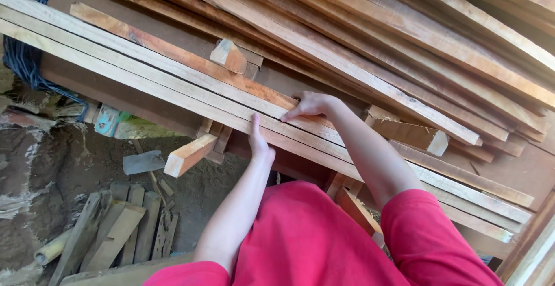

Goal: Organizing and aligning thin wooden planks in a storage area.

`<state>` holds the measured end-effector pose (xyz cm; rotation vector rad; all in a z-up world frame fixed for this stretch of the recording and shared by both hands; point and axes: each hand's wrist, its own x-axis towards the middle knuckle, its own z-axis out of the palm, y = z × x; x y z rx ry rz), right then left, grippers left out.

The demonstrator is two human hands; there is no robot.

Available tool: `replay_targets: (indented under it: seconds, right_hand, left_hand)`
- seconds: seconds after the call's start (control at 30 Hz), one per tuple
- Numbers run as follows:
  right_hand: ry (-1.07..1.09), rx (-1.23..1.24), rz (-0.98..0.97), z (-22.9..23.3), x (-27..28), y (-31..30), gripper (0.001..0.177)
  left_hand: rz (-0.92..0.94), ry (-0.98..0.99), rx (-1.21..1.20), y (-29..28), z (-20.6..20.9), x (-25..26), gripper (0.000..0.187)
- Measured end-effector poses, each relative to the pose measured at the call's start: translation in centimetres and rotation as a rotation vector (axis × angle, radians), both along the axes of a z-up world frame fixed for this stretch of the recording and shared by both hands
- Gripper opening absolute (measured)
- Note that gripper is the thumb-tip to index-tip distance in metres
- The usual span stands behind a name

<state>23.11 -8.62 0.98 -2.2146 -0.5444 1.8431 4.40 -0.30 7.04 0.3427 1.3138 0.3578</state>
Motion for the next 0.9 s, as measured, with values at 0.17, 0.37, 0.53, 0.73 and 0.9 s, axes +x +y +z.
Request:
replay_targets:
  seconds: [0.17,0.37,0.53,0.73,0.9]
  right_hand:
    - [0.018,0.014,-0.036,2.4,-0.5,0.4,0.099]
    - [0.020,0.041,-0.005,2.4,0.3,1.5,0.103]
    - [0.006,0.056,-0.004,3.6,-0.2,2.0,0.100]
    - [-0.621,0.278,0.183,5.9,-4.7,-0.4,0.110]
    - [-0.885,0.157,0.421,9.1,-12.8,-4.0,0.155]
  left_hand:
    - [0.037,0.013,0.008,0.0,-1.9,-0.6,0.081]
    - [0.013,0.051,-0.016,1.4,-1.8,0.5,0.083]
    - [-0.097,0.132,0.013,2.6,-2.6,-0.9,0.090]
    - [-0.631,0.152,-0.029,6.1,0.9,-3.2,0.126]
    - [-1.622,0.420,0.888,7.6,2.5,-8.4,0.053]
